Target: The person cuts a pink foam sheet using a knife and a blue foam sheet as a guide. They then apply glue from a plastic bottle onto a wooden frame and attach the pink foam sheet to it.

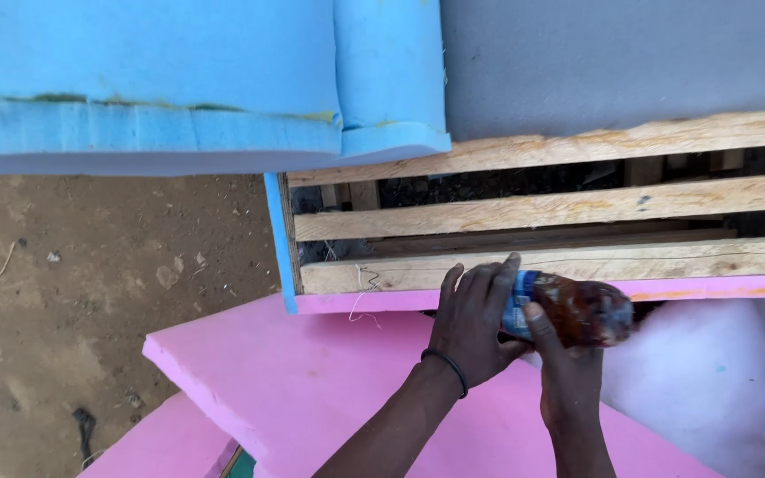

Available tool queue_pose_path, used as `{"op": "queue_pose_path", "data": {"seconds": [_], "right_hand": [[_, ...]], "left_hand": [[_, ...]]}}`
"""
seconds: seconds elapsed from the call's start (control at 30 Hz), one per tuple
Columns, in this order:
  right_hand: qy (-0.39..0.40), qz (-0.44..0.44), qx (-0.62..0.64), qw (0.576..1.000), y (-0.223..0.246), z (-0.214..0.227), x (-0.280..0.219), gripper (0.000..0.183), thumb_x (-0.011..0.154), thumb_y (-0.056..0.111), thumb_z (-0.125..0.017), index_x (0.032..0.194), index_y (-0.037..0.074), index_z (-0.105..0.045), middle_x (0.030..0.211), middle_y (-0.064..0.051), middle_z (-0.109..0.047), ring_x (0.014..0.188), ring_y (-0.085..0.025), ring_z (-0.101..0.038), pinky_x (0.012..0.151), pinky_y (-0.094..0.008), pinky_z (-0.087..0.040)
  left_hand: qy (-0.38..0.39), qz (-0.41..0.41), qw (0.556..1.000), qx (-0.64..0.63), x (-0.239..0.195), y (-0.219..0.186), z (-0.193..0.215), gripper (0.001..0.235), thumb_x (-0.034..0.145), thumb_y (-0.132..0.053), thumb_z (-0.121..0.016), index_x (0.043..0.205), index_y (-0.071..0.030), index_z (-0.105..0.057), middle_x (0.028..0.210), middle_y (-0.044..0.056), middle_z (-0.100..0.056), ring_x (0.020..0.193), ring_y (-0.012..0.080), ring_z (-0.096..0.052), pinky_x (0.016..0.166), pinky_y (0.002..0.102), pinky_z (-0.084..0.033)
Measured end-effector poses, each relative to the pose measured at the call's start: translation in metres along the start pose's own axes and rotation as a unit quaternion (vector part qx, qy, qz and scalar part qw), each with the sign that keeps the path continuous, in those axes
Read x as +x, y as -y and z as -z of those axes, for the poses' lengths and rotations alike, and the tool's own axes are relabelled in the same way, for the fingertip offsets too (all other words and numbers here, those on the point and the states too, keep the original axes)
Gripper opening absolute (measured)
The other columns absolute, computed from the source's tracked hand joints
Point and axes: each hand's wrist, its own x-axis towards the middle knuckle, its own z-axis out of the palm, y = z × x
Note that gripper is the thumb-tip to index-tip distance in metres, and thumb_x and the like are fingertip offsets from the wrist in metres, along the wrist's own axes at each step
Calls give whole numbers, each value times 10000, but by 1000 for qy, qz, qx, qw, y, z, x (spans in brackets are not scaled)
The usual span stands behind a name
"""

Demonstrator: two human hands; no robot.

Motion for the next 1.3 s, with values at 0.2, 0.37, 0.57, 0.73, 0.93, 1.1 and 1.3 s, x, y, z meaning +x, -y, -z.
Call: {"op": "queue_pose_path", "data": {"seconds": [0.2,0.37,0.57,0.73,0.93,1.1,1.3], "right_hand": [[68,39,-83,993,69,12,-6,787,890,134,-928,1650,81,-731,1523,-121,-865,1430,-274,-819,1261,-443,-665],[135,96,-68,984,61,28,22,788,904,145,-960,1646,31,-721,1447,-198,-805,1424,-329,-783,1268,-526,-624],[85,218,-25,972,5,43,65,383,1100,136,-987,1423,8,-827,1212,-145,-836,1179,-224,-786,1140,-468,-665],[29,148,6,989,-17,62,106,411,1019,208,-1098,1236,58,-782,944,-144,-781,701,-263,-786,480,-566,-705],[180,66,-36,981,61,51,43,362,951,38,-1049,1229,-1,-821,1028,-172,-860,749,-304,-838,587,-592,-784],[240,50,-213,946,60,24,4,587,843,79,-1112,1374,-9,-879,1312,-218,-897,1238,-364,-806,1067,-666,-685],[164,70,-177,968,-3,-1,20,898,779,121,-1168,1599,152,-805,1385,-126,-810,1210,-284,-767,981,-538,-713]], "left_hand": [[90,89,981,-146,33,-45,51,824,800,-452,-878,1544,-163,-676,1306,136,-827,1125,440,-800,856,603,-640],[122,130,969,-168,35,-60,49,700,763,-644,-880,1304,-226,-729,1153,54,-860,1095,416,-861,904,591,-670],[36,151,966,-207,28,-62,5,607,766,-634,-985,1139,-207,-767,935,42,-843,985,447,-907,835,564,-690],[45,192,953,-229,32,-66,-5,546,821,-602,-935,1151,-194,-785,917,116,-844,1073,482,-892,880,566,-687],[25,103,980,-167,21,-58,23,733,851,-558,-975,1379,-99,-755,1163,243,-893,1337,517,-825,1161,685,-654],[-2,103,994,-49,-27,-12,22,1127,771,-745,-955,1714,-205,-656,1545,92,-819,1664,330,-644,1429,603,-460],[37,281,958,-35,-153,51,31,1478,721,-762,-1004,1922,-141,-406,1896,203,-523,1737,442,-510,1390,671,-489]]}}
